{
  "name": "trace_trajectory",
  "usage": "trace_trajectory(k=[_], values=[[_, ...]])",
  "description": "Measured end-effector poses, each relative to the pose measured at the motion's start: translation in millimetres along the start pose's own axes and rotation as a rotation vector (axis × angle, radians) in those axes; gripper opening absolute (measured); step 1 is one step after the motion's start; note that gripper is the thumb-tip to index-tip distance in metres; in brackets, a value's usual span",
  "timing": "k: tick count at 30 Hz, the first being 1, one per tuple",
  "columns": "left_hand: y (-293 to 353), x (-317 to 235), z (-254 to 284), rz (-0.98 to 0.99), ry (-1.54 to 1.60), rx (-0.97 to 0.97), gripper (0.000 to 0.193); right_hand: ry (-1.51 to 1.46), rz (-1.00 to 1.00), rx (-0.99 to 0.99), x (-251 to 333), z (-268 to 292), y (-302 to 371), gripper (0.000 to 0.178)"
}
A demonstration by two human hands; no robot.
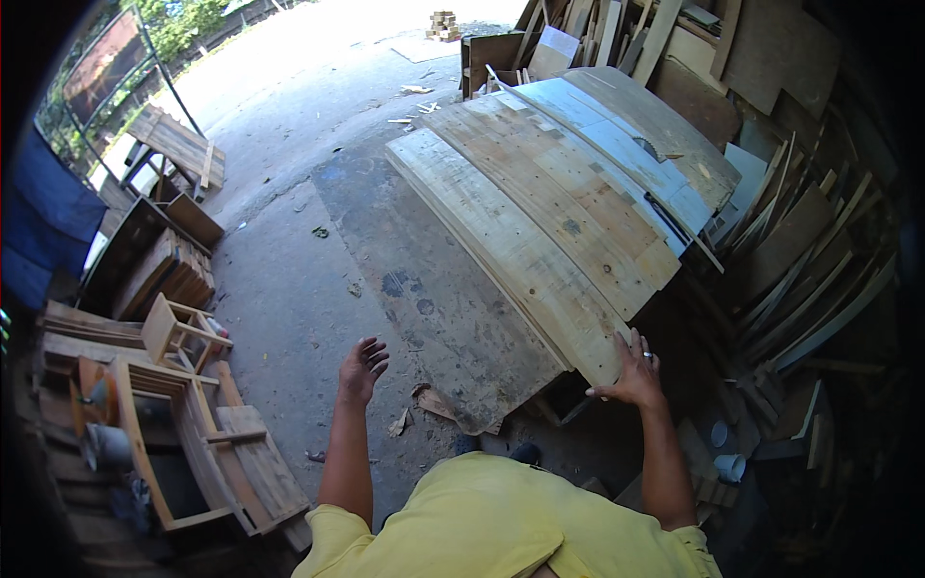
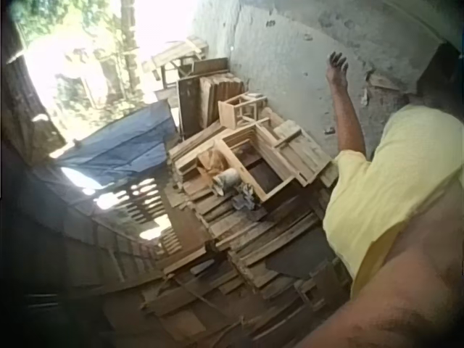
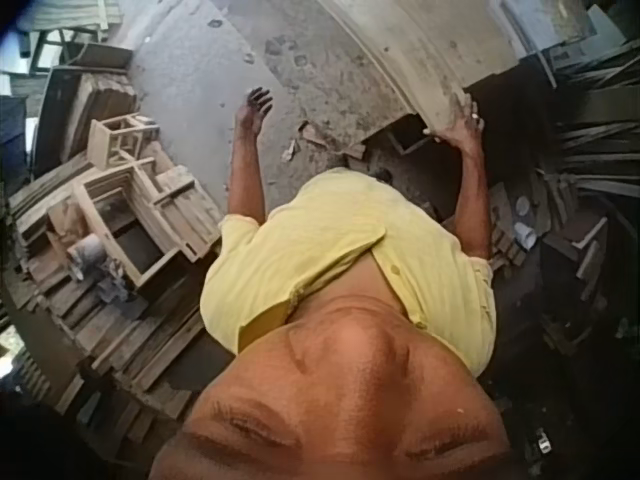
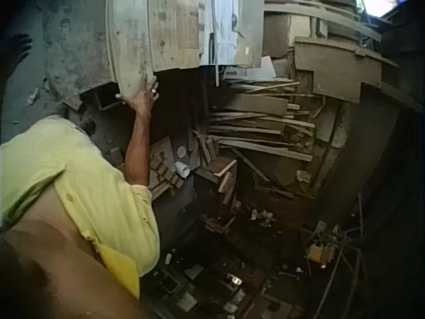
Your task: The person picks up wooden planks and places them on a workbench, then retrieves small wooden blocks from a pile and positions them on the bench. The person aligns the planks and blocks to form a structure.
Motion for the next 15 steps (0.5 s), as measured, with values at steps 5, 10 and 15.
trace_trajectory(k=[5,10,15], values=[[26.1,-1.9,-44.5,-0.034,-0.117,-0.019,0.032,-0.039,-0.07,-0.011,0.5,-1.0,-2.3,0.124],[48.7,16.7,-93.7,-0.023,-0.261,0.135,0.032,0.003,-0.033,-0.057,2.5,3.5,-1.2,0.12],[60.4,23.4,-111.4,-0.004,-0.279,0.211,0.032,0.004,0.013,-0.016,-2.5,14.0,12.9,0.119]])
Point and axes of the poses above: each hand's wrist, its own y-axis away from the middle knuckle, its own z-axis out of the back of the hand, x = y × z, the point moved 10 cm from there along -y, towards the middle knuckle, and after that the axes turned 12 degrees about -x, right-handed, at the moved point
